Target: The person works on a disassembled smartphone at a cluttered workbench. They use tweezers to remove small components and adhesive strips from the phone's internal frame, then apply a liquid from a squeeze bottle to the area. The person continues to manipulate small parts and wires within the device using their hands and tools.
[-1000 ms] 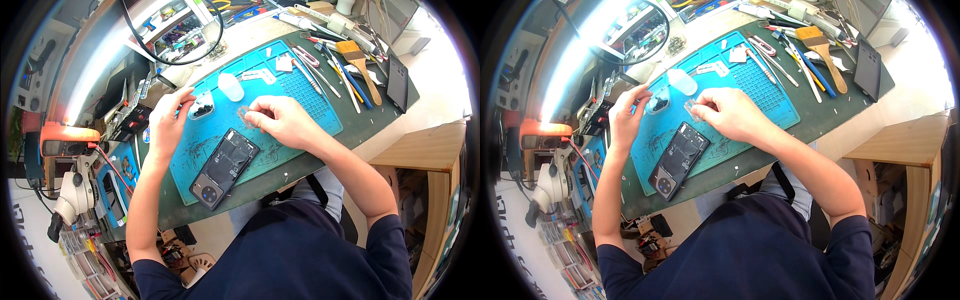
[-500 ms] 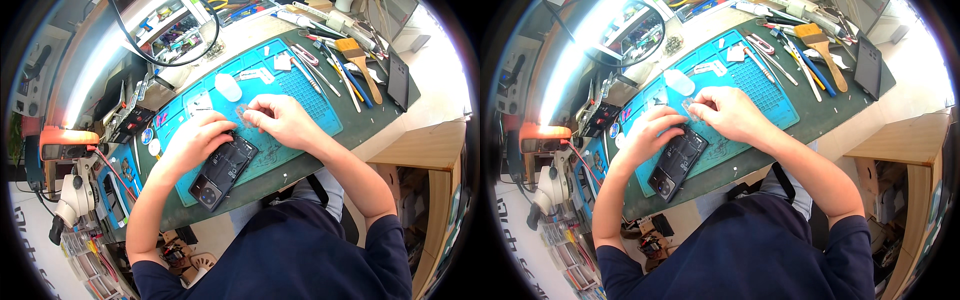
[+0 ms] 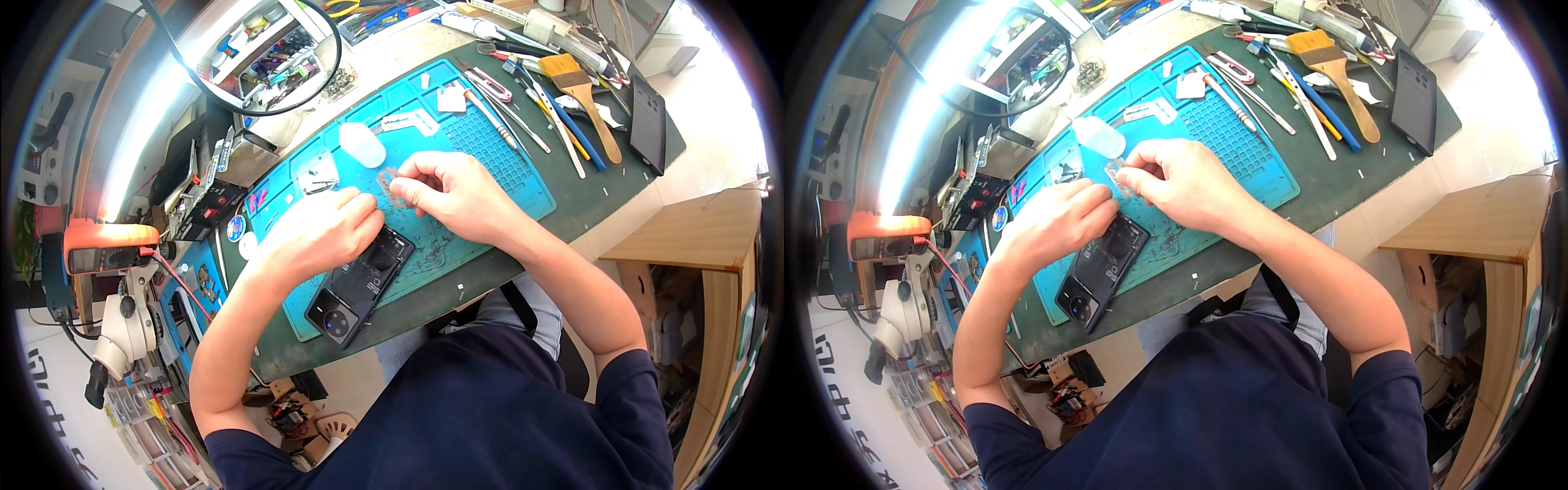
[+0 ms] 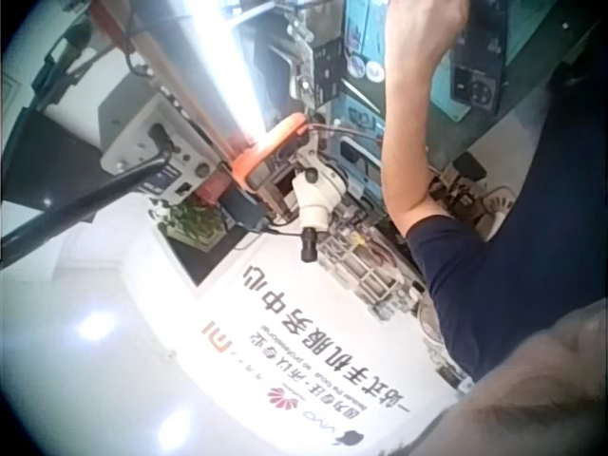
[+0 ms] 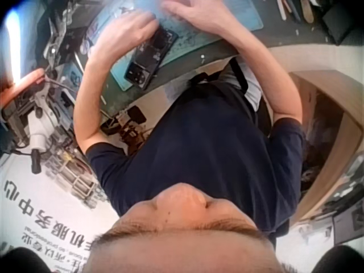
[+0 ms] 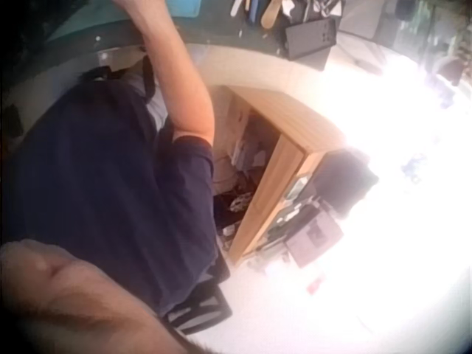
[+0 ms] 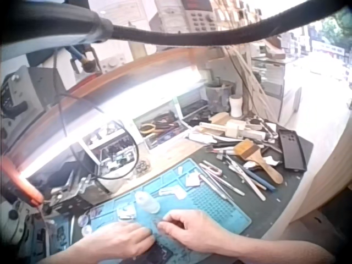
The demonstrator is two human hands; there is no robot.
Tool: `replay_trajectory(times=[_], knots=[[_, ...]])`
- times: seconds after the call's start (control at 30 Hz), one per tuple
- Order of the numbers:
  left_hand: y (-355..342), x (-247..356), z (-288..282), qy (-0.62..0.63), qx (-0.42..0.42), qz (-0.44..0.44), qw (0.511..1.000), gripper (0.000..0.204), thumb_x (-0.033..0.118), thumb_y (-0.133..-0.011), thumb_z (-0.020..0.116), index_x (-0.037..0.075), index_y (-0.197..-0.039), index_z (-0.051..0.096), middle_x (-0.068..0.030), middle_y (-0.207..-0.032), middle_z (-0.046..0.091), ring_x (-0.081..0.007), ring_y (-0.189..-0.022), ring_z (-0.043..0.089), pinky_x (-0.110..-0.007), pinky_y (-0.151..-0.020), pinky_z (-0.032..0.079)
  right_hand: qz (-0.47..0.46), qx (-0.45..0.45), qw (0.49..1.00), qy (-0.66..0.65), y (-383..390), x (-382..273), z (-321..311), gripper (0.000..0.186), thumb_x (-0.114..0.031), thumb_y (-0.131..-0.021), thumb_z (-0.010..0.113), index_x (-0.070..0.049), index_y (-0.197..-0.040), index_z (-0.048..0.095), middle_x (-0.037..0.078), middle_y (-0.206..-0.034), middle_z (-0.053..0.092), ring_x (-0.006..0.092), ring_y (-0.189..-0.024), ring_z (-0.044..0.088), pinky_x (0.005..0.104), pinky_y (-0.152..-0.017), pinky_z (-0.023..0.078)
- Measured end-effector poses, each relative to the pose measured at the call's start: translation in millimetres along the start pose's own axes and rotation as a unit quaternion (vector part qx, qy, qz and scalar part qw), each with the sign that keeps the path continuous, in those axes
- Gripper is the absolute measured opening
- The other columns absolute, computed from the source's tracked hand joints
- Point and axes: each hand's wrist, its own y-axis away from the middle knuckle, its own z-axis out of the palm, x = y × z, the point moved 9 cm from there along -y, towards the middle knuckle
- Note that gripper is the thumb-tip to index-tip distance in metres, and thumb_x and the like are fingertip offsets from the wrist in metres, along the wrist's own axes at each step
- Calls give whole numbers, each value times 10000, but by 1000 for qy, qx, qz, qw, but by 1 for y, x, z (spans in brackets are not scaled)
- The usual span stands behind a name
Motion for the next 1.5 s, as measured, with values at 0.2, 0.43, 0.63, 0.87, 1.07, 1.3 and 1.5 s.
replay_trajectory(times=[0.2,0.43,0.63,0.87,1.07,1.3,1.5], knots=[[0,5,0,-23,-1,27,999,173,107,-795,708,51,-952,659,-59,-905,582,-205,-806,642,-339,-658,572,-2,74,996,-55,3,-2,-10,189,-183,-1066,701,2,-1044,734,-7,-875,702,59,-759,620,246,-695,516],[8,5,-2,-16,28,6,999,224,91,-792,732,38,-1003,676,-60,-984,652,-210,-844,682,-336,-696,589,-80,208,975,1,16,-11,-44,189,-169,-1039,707,12,-1025,758,49,-815,740,85,-693,628,292,-645,513],[14,-7,-3,71,102,-47,991,261,37,-794,793,42,-1035,693,-65,-1017,695,-234,-867,709,-356,-707,594,-46,225,973,-22,16,-5,-50,218,-194,-1044,711,16,-1006,760,45,-800,732,80,-700,625,286,-650,511],[25,-16,-2,120,197,-125,965,239,6,-796,811,58,-1000,698,-67,-963,713,-258,-833,717,-361,-711,591,-52,220,974,-4,17,-6,-49,221,-202,-1039,713,11,-1006,762,43,-780,720,80,-691,615,290,-648,508],[25,-13,-2,119,242,-154,951,228,-35,-785,797,50,-973,697,-84,-925,710,-266,-805,712,-360,-707,583,-72,221,969,83,21,-14,-43,184,-188,-1016,729,-7,-1013,759,86,-822,724,165,-699,658,325,-650,520],[34,-13,0,119,276,-177,937,238,-67,-773,781,41,-965,691,-97,-856,701,-273,-771,708,-355,-688,582,-175,224,889,359,39,-32,-21,156,-160,-980,753,-38,-1078,761,86,-878,677,285,-772,671,387,-695,542],[40,-11,0,97,293,-175,935,250,-65,-770,782,34,-977,683,-97,-875,698,-266,-758,707,-353,-661,582,-223,216,848,430,47,-60,0,222,-201,-937,774,-75,-1117,740,82,-1004,683,302,-954,683,402,-818,557]])
